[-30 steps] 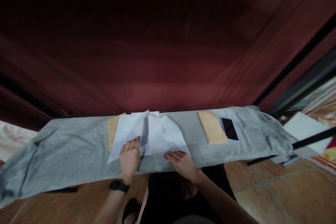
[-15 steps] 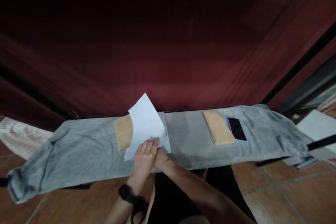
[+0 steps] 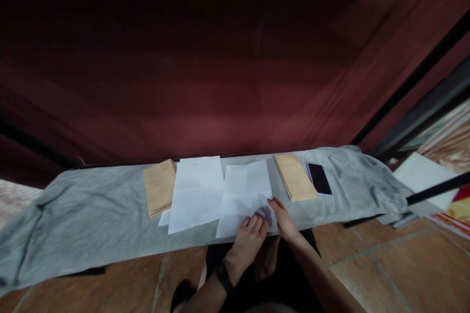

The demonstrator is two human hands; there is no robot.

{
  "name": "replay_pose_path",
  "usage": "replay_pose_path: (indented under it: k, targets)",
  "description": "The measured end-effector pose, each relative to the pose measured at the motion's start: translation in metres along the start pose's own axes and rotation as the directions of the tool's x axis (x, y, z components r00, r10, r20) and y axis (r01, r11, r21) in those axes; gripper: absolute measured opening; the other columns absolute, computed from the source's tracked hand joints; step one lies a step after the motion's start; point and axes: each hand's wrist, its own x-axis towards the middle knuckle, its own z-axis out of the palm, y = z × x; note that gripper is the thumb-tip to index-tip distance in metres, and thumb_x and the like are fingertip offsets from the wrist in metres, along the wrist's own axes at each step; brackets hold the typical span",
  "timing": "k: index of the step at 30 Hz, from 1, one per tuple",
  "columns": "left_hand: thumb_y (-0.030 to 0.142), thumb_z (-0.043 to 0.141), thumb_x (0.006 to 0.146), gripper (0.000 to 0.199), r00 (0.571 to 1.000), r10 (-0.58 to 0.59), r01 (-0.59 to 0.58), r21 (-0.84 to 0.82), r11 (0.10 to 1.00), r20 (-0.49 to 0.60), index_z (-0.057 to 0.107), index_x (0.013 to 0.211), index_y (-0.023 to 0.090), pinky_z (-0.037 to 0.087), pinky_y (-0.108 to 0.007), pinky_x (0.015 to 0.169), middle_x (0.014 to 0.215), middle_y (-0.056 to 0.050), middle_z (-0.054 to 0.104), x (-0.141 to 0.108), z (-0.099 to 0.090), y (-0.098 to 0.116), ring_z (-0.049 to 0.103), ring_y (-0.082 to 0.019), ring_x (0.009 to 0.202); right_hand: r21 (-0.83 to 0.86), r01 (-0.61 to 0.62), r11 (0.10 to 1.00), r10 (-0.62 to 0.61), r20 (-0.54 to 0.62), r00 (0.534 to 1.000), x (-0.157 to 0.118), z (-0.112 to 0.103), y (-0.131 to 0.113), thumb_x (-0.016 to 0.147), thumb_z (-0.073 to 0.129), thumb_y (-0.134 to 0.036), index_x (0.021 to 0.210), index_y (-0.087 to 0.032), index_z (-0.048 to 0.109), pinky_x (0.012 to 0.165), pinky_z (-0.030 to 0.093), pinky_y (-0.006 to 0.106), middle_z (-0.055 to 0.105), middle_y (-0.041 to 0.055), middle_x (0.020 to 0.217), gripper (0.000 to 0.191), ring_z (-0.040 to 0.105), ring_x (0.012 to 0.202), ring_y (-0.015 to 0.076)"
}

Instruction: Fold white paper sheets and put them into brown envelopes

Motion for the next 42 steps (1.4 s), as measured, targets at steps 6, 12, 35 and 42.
replay_pose_path:
  k: [6,12,35,42]
  targets:
    - [0.046,0.050,0.098,0.051,0.988,-0.113,0.095,-0.164,0.982,-0.102,0.049,0.141,0.020,0.043,-0.045,0.105,0.131,-0.011,0.063,0.009,0.008,-0.008,0.056,-0.026,0.123,-0.117,-0.021,0.993,0.012,-0.075,0.997,0.019,-0.028,0.015,0.071,0.060,-0.051,0.093,-0.016,0.066,0.070,0.057,0.039,0.072,0.0086,0.081,0.041,0.068,0.073,0.0256]
    - [0.032,0.050,0.096,0.040,0.949,-0.302,0.303,-0.001,0.953,-0.087,0.060,0.132,0.020,0.038,-0.052,0.111,0.141,-0.011,0.059,-0.020,0.017,-0.094,0.048,-0.032,0.135,-0.316,0.068,0.946,-0.107,-0.107,0.988,0.032,-0.032,0.024,0.079,0.056,-0.039,0.114,-0.022,0.065,0.084,0.056,0.043,0.072,0.0133,0.102,0.040,0.069,0.095,0.0283]
    - [0.039,0.031,0.103,0.057,0.940,-0.340,0.338,-0.104,0.935,-0.006,0.037,0.150,0.008,0.031,-0.049,0.119,0.155,-0.017,0.041,0.059,0.068,-0.066,0.034,-0.026,0.146,-0.809,0.517,0.282,-0.337,0.421,0.842,0.039,0.032,0.025,0.097,0.040,-0.019,0.152,-0.014,0.038,0.120,0.026,0.048,0.038,0.0138,0.157,0.055,0.033,0.146,0.0253]
    - [0.042,0.033,0.101,0.063,0.906,-0.421,0.419,-0.045,0.907,-0.035,0.035,0.150,0.002,0.030,-0.049,0.119,0.156,-0.021,0.037,0.051,0.069,-0.078,0.031,-0.029,0.147,-0.869,0.375,0.323,-0.342,0.263,0.902,0.044,0.006,0.030,0.103,0.039,-0.036,0.153,-0.006,0.032,0.118,0.028,0.051,0.033,0.0195,0.158,0.059,0.029,0.147,0.0308]
